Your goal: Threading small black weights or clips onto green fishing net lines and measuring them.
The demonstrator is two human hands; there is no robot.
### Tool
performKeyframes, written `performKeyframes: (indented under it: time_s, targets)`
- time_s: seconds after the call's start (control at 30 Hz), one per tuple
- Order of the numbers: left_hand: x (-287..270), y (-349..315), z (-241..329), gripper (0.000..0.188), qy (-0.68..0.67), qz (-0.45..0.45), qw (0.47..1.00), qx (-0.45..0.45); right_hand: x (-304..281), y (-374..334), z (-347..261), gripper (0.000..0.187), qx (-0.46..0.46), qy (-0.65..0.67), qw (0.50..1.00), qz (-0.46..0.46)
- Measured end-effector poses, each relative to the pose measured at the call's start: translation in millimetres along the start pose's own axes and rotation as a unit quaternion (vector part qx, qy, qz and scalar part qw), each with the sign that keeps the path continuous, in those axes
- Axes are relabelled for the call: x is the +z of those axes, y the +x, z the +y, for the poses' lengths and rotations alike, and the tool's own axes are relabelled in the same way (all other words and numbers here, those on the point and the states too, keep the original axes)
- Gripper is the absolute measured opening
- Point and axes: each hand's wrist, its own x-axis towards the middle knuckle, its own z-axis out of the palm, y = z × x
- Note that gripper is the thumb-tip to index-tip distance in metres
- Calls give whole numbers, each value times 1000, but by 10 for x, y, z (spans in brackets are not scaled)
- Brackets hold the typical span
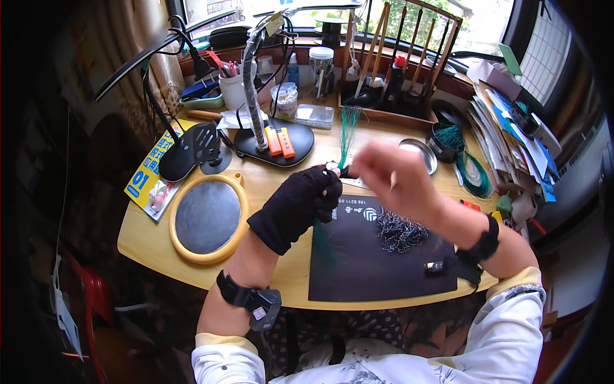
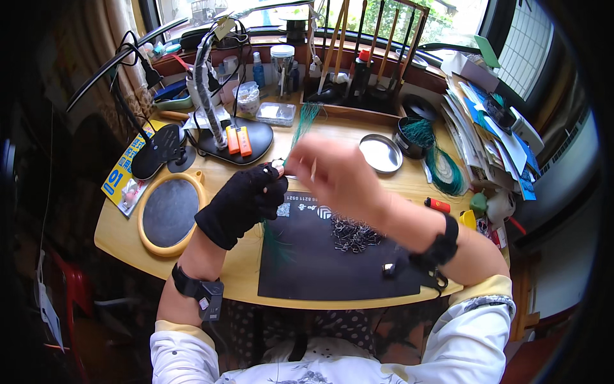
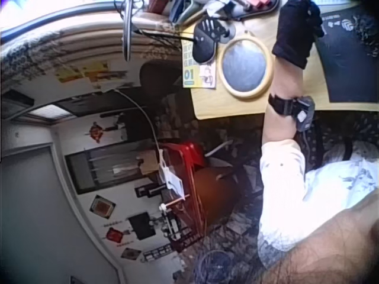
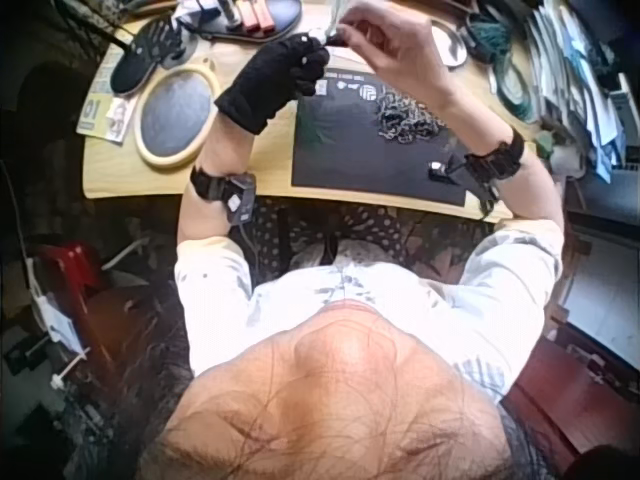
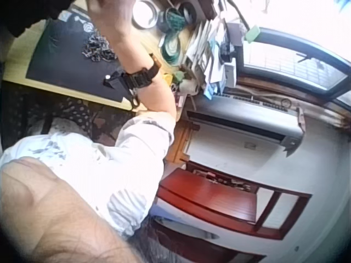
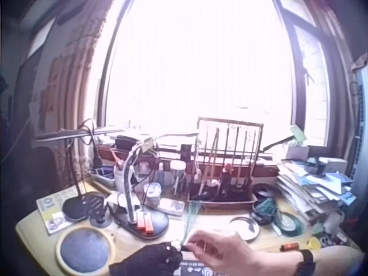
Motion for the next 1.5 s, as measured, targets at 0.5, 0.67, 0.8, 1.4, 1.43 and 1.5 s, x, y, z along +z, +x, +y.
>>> performKeyframes:
  time_s: [0.5,0.67,0.8,1.4,1.43,1.5]
  targets:
    - [39,-79,61,38,88,-20,996,-2,154,378,1206,31,254,-47,952,-164]
    - [103,-144,79,32,138,-23,990,3,223,300,831,27,271,55,938,-207]
    - [146,-178,91,29,177,-18,984,10,174,118,463,25,249,74,937,-232]
    - [119,-204,168,7,361,14,932,41,-136,-352,-528,10,-17,-2,961,-275]
    - [148,-226,178,13,356,0,932,71,-152,-368,-542,10,-29,10,955,-295]
    - [194,-284,182,26,378,12,920,97,-183,-332,-424,9,37,95,959,-266]
